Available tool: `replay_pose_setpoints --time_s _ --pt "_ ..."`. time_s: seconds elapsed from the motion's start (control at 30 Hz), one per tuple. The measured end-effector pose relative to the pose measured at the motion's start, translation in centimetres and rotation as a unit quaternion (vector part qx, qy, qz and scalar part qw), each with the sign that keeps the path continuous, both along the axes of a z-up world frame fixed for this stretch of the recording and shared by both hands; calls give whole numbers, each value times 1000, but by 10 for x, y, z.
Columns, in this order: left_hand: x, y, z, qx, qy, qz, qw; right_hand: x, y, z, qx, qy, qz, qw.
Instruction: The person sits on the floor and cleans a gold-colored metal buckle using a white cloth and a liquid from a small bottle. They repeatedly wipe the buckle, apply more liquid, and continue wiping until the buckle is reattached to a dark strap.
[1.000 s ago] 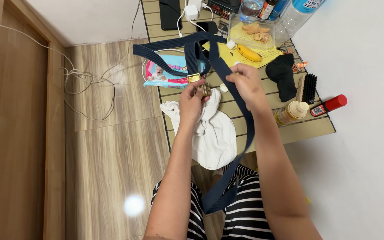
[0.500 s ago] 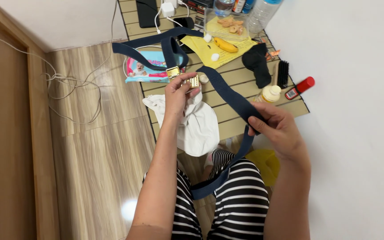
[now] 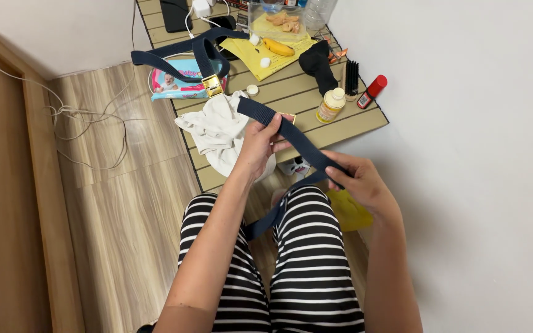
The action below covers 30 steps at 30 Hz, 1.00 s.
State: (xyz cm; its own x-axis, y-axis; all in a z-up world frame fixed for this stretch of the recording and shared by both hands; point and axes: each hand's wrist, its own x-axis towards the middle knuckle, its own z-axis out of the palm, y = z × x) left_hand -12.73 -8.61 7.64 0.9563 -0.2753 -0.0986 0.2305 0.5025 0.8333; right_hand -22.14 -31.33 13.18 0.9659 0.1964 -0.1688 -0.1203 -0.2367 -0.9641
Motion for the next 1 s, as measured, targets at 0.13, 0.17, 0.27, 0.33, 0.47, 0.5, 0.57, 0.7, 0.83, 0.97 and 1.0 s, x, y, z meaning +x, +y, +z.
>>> replay_pose_setpoints --time_s 0.13,0.17,0.27,0.33,0.47,0.5,0.57,0.7,0.83,0.97,1.0 --pt "2 -7 6 23 3 1 1000 1 -29 -10 -101 75 70 990" --pt "7 -8 4 29 -1 13 999 4 -38 -18 -111 77 74 988" --pt "28 -12 -4 41 -5 45 998 12 -67 -51 -127 83 74 986" --pt "49 -17 -11 38 2 63 997 4 -91 -77 -116 82 62 988" --pt "106 -17 -23 57 20 78 995 -1 -116 -131 -84 174 -98 976" --pt "117 -16 -25 51 7 74 996 0 -117 -144 -104 169 -114 974" --pt "134 -2 -23 92 18 131 987 6 -128 -158 -126 146 -136 972" --pt "159 56 4 50 -10 271 961 42 -156 -162 -79 125 -193 970" --pt "167 103 15 61 -44 315 946 30 -212 -126 -68 202 -221 952" --pt "165 100 0 27 -9 288 957 -15 -247 -93 -13 199 -153 968" --pt "162 99 -3 -11 4 273 962 -26 -253 -83 2 204 -166 965"
